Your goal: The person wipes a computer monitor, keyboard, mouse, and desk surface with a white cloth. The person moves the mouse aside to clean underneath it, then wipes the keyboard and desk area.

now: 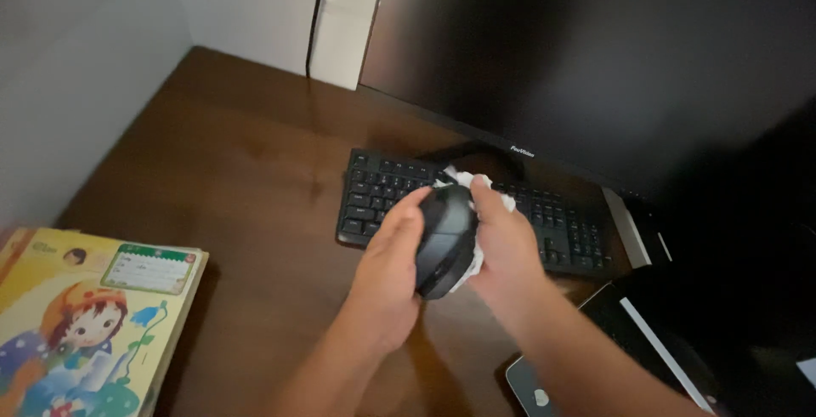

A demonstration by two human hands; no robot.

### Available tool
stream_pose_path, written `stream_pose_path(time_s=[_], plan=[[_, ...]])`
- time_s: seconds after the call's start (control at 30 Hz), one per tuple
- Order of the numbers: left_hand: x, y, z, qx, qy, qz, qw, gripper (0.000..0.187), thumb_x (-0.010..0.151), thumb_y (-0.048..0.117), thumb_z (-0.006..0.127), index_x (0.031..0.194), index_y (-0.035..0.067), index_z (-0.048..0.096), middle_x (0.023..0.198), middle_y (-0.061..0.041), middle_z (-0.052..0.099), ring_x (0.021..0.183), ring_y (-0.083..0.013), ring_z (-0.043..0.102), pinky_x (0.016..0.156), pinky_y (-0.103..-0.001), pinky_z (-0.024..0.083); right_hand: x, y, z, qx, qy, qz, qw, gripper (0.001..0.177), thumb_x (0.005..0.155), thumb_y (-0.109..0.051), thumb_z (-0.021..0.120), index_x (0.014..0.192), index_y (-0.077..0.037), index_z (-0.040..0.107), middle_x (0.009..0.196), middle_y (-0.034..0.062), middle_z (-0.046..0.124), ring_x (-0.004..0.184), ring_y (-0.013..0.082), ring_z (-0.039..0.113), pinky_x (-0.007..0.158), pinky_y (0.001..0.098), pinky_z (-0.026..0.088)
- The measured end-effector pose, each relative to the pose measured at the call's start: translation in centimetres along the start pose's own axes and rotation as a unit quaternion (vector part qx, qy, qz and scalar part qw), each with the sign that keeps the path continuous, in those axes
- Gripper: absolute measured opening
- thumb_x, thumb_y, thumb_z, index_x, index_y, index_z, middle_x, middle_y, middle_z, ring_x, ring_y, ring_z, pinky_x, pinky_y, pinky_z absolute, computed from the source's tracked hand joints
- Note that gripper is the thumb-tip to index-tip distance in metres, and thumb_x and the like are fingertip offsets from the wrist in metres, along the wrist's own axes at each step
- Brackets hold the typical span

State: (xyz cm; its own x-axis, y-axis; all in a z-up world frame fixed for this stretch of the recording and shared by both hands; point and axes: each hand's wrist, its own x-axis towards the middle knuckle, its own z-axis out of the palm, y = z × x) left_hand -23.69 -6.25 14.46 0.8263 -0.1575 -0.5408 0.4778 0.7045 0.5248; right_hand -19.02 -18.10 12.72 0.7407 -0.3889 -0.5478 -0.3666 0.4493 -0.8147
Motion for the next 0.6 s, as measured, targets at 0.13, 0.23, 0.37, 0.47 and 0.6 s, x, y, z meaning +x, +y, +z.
stream_pose_path(time_s=[0.13, 0.23, 0.37, 0.47, 0.6], plan=[[4.4, -3.1, -1.3, -0.227, 0.033, -0.037, 0.973, 0.038, 0.105, 0.044, 0.048, 0.130, 0.024, 0.069, 0.118, -0.012, 0.075, 0.099, -0.0277, 0.069, 0.080, -0.048, 0.057, 0.1, 1.5, -0.5, 0.030, 0.034, -0.102, 0.994, 0.009, 0.096, -0.019, 0.068, 0.092, -0.013, 0.063, 0.079, 0.0044, 0.063, 0.069, 0.0184, 0.060, 0.063, 0.0378, 0.052], [3.1, -0.8, -0.4, -0.222, 0.109, -0.056, 0.967, 0.044, 0.110, 0.053, 0.041, 0.114, 0.019, 0.069, 0.101, -0.011, 0.077, 0.075, -0.0296, 0.064, 0.056, -0.042, 0.044, -0.6, 0.6, -1.4, -0.019, 0.091, -0.165, 0.982, 0.021, 0.095, -0.026, 0.070, 0.102, -0.007, 0.065, 0.081, 0.0133, 0.071, 0.061, 0.0231, 0.063, 0.054, 0.0411, 0.053], [2.6, -0.2, 0.2, -0.161, 0.179, 0.020, 0.970, 0.042, 0.104, 0.036, 0.043, 0.142, 0.030, 0.060, 0.128, -0.008, 0.071, 0.108, -0.0280, 0.068, 0.086, -0.050, 0.055, -3.5, -0.9, -0.8, -0.080, 0.067, -0.219, 0.970, 0.020, 0.099, -0.028, 0.065, 0.096, -0.008, 0.065, 0.070, 0.0095, 0.062, 0.054, 0.0178, 0.055, 0.047, 0.0368, 0.046], [3.4, -2.5, 0.7, -0.137, 0.111, 0.059, 0.983, 0.029, 0.103, 0.033, 0.048, 0.124, 0.021, 0.065, 0.106, -0.009, 0.072, 0.092, -0.0245, 0.067, 0.073, -0.042, 0.054, -2.2, 1.1, -1.4, -0.265, -0.007, -0.474, 0.840, 0.017, 0.095, -0.025, 0.065, 0.098, -0.010, 0.071, 0.087, 0.0092, 0.068, 0.078, 0.0220, 0.061, 0.070, 0.0365, 0.047], [-2.0, -0.2, 3.5, -0.037, 0.060, 0.004, 0.997, 0.038, 0.098, 0.027, 0.052, 0.133, 0.020, 0.063, 0.117, -0.009, 0.077, 0.103, -0.0215, 0.068, 0.083, -0.034, 0.051, -3.3, -0.3, -1.3, -0.434, -0.129, -0.580, 0.678, 0.028, 0.095, -0.029, 0.059, 0.112, -0.015, 0.076, 0.119, 0.0081, 0.075, 0.114, 0.0254, 0.068, 0.097, 0.0391, 0.050]])
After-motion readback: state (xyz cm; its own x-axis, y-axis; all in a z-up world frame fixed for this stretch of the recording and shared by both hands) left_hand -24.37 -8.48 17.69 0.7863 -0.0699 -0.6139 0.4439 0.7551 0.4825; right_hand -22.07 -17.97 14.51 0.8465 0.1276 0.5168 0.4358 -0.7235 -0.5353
